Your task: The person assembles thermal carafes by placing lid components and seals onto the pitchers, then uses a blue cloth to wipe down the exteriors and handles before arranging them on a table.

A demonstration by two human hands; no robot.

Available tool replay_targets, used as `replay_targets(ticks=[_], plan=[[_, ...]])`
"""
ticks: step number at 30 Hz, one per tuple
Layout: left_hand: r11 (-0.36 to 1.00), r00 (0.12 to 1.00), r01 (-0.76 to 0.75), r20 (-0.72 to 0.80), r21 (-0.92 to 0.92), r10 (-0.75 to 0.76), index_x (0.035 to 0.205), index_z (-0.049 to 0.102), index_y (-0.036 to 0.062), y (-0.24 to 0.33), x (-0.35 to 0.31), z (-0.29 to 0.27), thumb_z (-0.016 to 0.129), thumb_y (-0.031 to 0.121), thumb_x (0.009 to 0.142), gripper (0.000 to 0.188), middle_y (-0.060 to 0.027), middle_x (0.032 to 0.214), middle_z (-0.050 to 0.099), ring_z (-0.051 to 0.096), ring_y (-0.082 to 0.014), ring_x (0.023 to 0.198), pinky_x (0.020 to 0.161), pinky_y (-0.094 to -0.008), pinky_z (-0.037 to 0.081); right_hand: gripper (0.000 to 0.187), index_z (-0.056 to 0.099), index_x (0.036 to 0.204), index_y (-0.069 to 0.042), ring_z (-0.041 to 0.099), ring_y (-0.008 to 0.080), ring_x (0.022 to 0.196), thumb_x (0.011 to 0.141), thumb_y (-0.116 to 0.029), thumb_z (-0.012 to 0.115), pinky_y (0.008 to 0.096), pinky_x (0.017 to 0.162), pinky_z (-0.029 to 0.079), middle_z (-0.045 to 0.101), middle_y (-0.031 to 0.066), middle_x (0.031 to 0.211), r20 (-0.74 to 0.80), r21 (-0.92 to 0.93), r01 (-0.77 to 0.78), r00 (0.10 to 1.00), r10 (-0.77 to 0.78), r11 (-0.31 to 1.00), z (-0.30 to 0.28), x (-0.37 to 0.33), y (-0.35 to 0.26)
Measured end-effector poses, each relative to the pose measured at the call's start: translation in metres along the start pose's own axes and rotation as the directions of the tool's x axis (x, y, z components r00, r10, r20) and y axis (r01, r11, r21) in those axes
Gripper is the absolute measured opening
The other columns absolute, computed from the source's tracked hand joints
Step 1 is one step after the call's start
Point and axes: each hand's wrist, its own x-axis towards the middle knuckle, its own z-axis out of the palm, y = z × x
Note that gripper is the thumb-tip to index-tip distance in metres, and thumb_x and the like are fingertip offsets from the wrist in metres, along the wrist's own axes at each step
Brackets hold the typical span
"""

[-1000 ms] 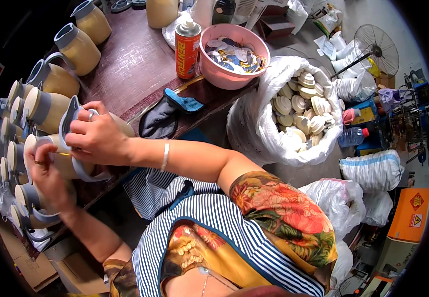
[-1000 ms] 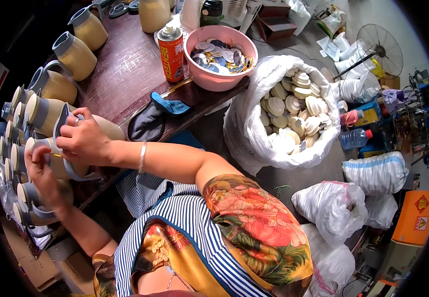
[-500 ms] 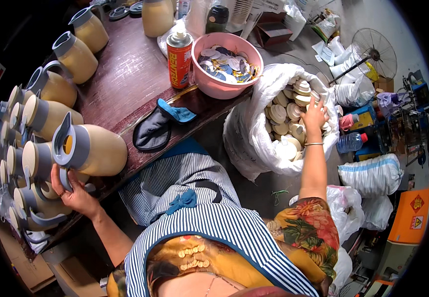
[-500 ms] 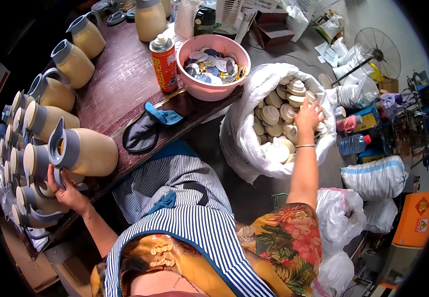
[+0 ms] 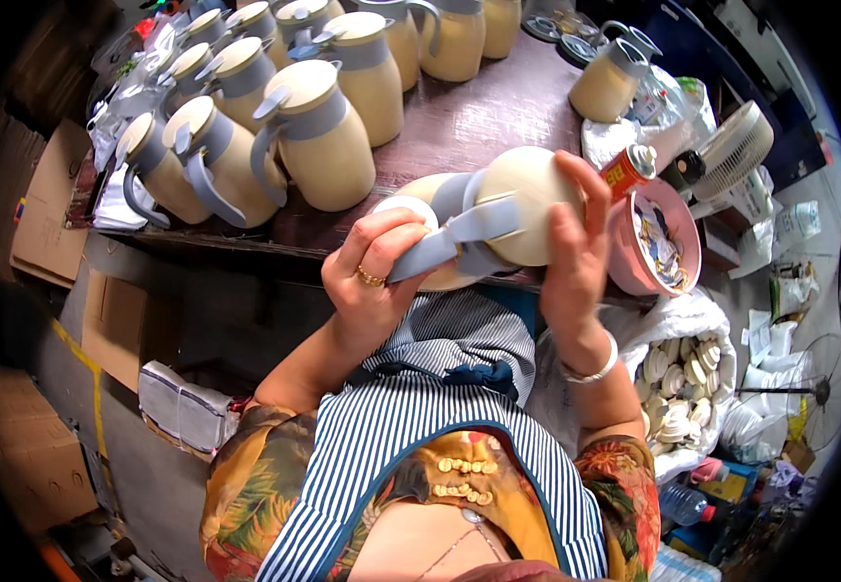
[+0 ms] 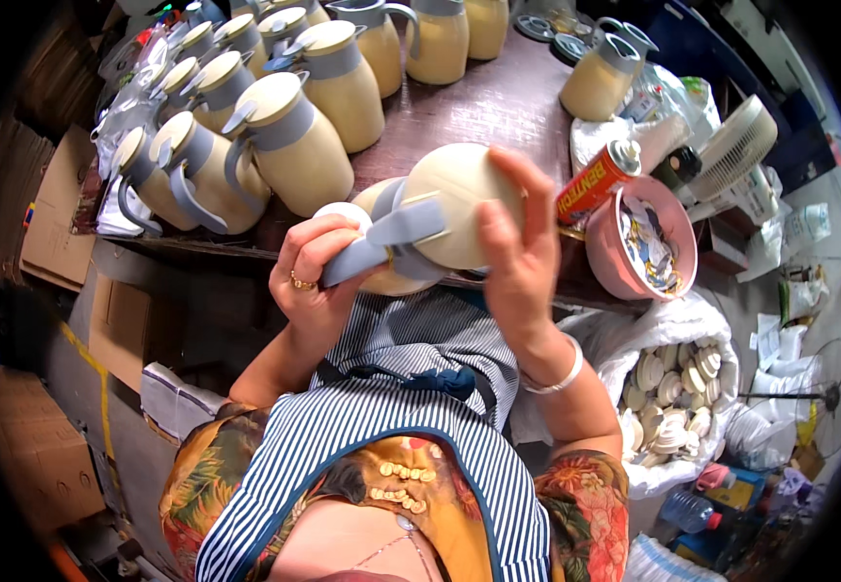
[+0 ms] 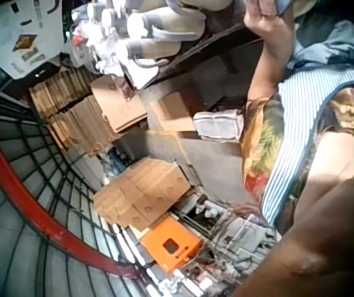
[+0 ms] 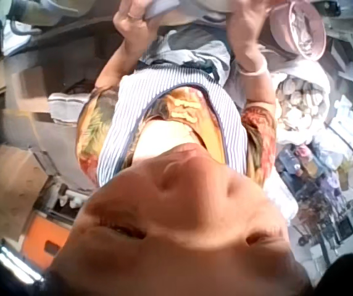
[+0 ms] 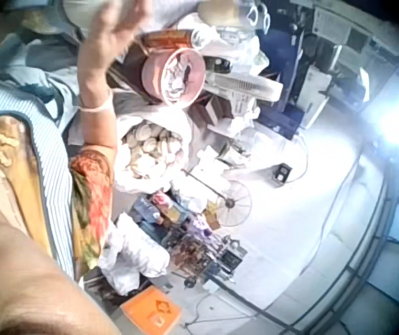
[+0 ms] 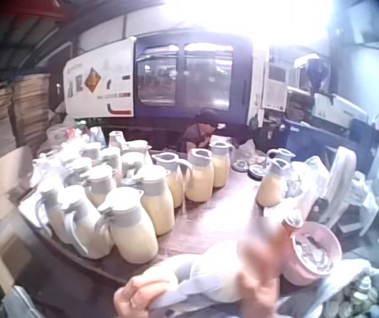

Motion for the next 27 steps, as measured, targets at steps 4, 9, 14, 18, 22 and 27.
replay_targets(ticks=[4,9,14,18,22,27], plan=[[0.997,0.997,0.079,-0.001,-0.015,-0.079,0.094,0.064,0.0057,-0.017,-0.005,-0.023,0.086,0.013,0.067,0.035,-0.0081,0.093,0.066,0.069,-0.0257,0.079,0.067,-0.0326,0.058,0.071,0.056,0.129,-0.002,0.047,0.0429,0.128,0.086,-0.059,0.061,0.0484,0.105,0.040,0.040,0.0277,0.144,0.337,-0.395,0.544,0.835,-0.434,0.740,0.018,0.024,0.005],[0.986,0.996,0.083,0.054,-0.142,-0.076,0.093,0.065,0.0064,-0.029,0.004,-0.045,0.087,0.013,0.064,0.038,-0.0083,0.091,0.066,0.069,-0.0263,0.078,0.066,-0.0330,0.057,0.068,0.062,0.129,-0.007,0.056,0.0412,0.109,0.079,-0.053,0.067,0.0477,0.092,0.047,0.053,0.0259,0.128,0.726,-0.046,0.719,0.500,-0.471,0.693,0.023,0.061,-0.003],[0.993,0.993,0.105,-0.048,-0.056,-0.108,0.090,0.065,0.0079,-0.009,0.017,-0.020,0.086,0.010,0.062,0.035,-0.0071,0.089,0.063,0.069,-0.0261,0.073,0.062,-0.0332,0.056,0.070,0.054,0.133,0.000,0.055,0.0435,0.111,0.084,-0.049,0.064,0.0486,0.095,0.045,0.052,0.0282,0.128,0.559,-0.247,0.654,0.699,-0.446,0.715,0.038,0.045,0.017],[0.987,0.985,0.140,0.112,-0.084,-0.130,0.089,0.066,0.0085,-0.028,0.030,-0.025,0.085,0.012,0.063,0.033,-0.0064,0.089,0.063,0.068,-0.0267,0.072,0.061,-0.0352,0.054,0.093,0.041,0.144,-0.001,0.047,0.0439,0.127,0.081,-0.066,0.060,0.0518,0.105,0.038,0.044,0.0271,0.142,0.573,-0.490,0.474,0.807,-0.139,0.732,0.028,0.034,-0.002],[0.901,0.962,0.212,0.245,-0.379,-0.124,0.089,0.067,0.0072,-0.034,0.043,-0.033,0.086,0.016,0.063,0.033,-0.0071,0.086,0.064,0.067,-0.0254,0.073,0.065,-0.0346,0.054,0.057,0.057,0.134,-0.022,0.055,0.0321,0.126,0.088,-0.056,0.060,0.0495,0.109,0.036,0.056,0.0195,0.135,0.844,0.089,0.832,0.229,-0.485,0.548,0.038,0.064,-0.040],[0.955,0.987,0.153,0.015,0.254,-0.162,0.100,0.067,0.0119,-0.005,0.043,0.022,0.076,0.005,0.067,0.034,-0.0085,0.091,0.063,0.067,-0.0289,0.073,0.060,-0.0373,0.053,0.058,0.049,0.136,-0.004,0.058,0.0372,0.117,0.094,-0.043,0.057,0.0404,0.100,0.045,0.055,0.0225,0.133,0.138,-0.379,-0.340,0.899,0.416,0.861,0.079,0.087,-0.001]])
